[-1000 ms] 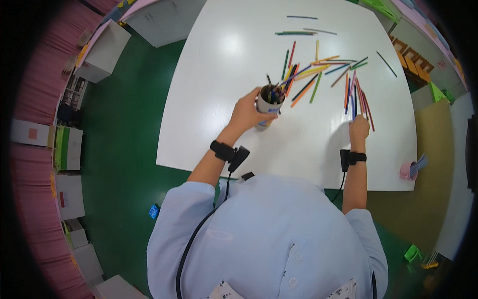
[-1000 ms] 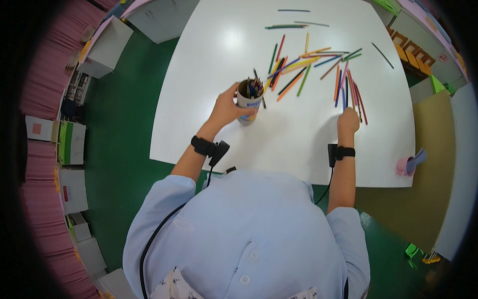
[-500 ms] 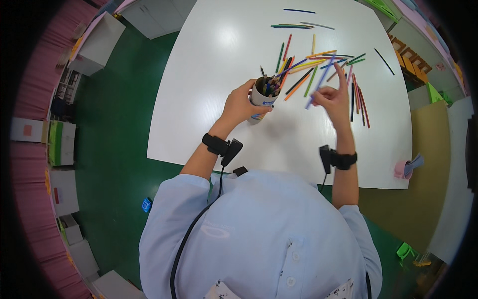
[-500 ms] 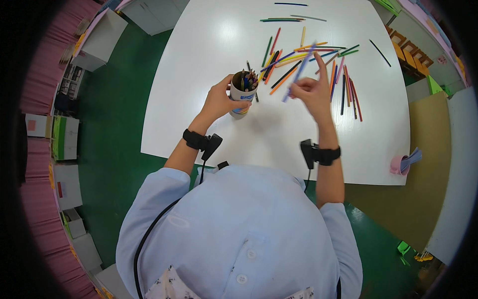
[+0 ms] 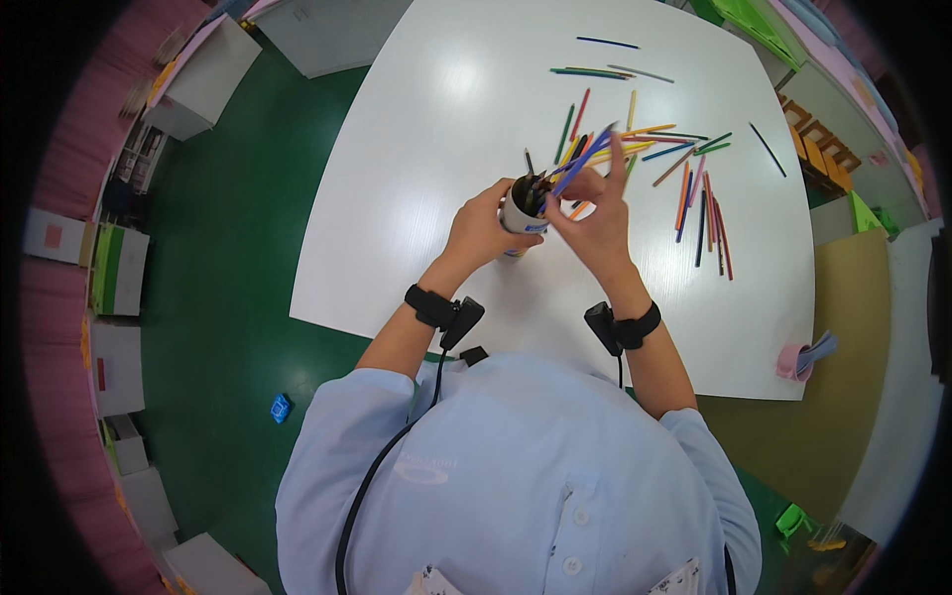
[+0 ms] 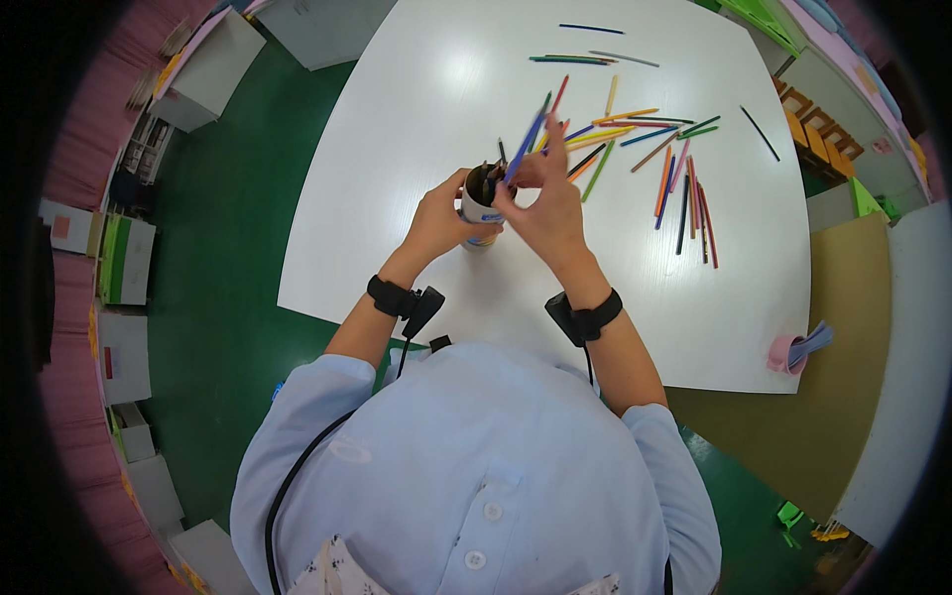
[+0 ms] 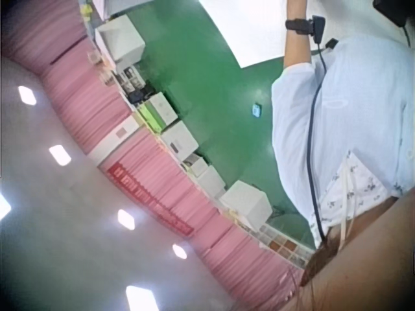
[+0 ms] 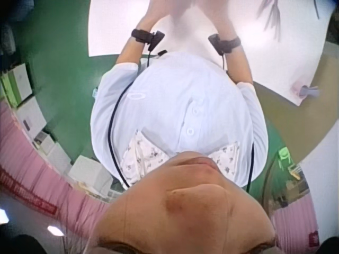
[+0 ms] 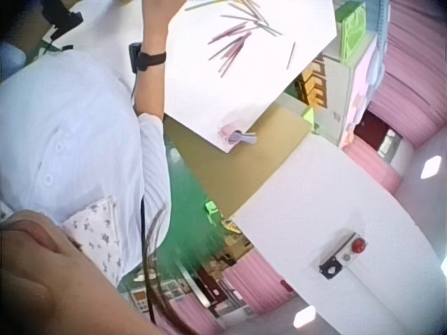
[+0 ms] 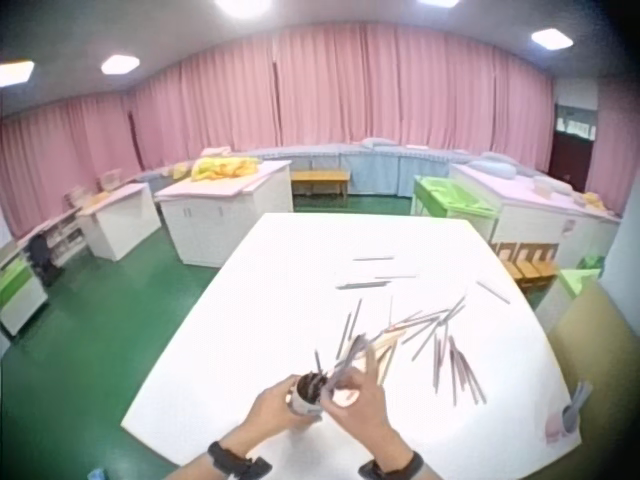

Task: The person picks up a toy block and puts it in a cardboard box, then gathers several toy spoons into a cup and moves to a table to place colored pencils into a container.

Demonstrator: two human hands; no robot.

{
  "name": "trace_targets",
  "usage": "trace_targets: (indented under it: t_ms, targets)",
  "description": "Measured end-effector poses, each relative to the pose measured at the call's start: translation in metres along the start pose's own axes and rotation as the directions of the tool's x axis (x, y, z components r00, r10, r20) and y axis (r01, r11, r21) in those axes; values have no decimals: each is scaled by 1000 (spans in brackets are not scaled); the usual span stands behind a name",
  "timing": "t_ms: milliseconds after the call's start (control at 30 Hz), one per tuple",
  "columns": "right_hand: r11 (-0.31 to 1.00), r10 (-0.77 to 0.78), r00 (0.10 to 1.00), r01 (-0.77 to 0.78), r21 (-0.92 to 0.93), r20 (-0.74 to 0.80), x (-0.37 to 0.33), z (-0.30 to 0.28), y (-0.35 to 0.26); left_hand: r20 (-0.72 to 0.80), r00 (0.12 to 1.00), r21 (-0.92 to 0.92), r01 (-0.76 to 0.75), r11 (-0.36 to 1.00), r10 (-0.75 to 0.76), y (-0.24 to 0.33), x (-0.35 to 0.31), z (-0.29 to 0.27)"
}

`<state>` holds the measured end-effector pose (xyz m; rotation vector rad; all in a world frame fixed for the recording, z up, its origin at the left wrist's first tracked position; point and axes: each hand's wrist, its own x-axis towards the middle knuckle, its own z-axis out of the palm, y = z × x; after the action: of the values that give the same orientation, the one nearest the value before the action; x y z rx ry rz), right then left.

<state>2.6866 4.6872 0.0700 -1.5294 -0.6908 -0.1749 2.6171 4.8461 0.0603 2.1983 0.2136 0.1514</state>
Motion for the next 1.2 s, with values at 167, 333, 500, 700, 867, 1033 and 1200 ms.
trace_targets:
  t_ms: [167, 333, 500, 700, 867, 1033, 1200]
  targets:
    - [971, -107, 992, 90, -221, -69, 0, -21, 6, -54, 997, -30, -57, 998, 56, -8, -1, 2]
    - [489, -110, 983, -76, -869, -148, -31, -114, 107, -19, 1000, -100, -7, 995, 6, -13, -6, 2]
    - [-23, 376, 760, -564, -825, -530, -53, -188, 137, -5, 1000, -40, 1, 999, -1, -4, -4, 0]
    - [116, 559, 720, -560, -820, -412, -40, -205, 133, 41, 999, 9, 15, 1000, -16, 0, 3, -2]
    - [625, 644, 748, -635, -455, -159, -33, -177, 83, 21, 1000, -30, 1, 1000, 0, -9, -1, 1]
    - [872, 490, 841, -479, -103, 231, -14, -103, 21, 20, 1000, -27, -9, 1000, 10, -10, 0, 1]
    - [820, 348, 935, -342, 459, 75, -2, -38, -3, 38, 999, 39, 11, 999, -12, 0, 0, -1]
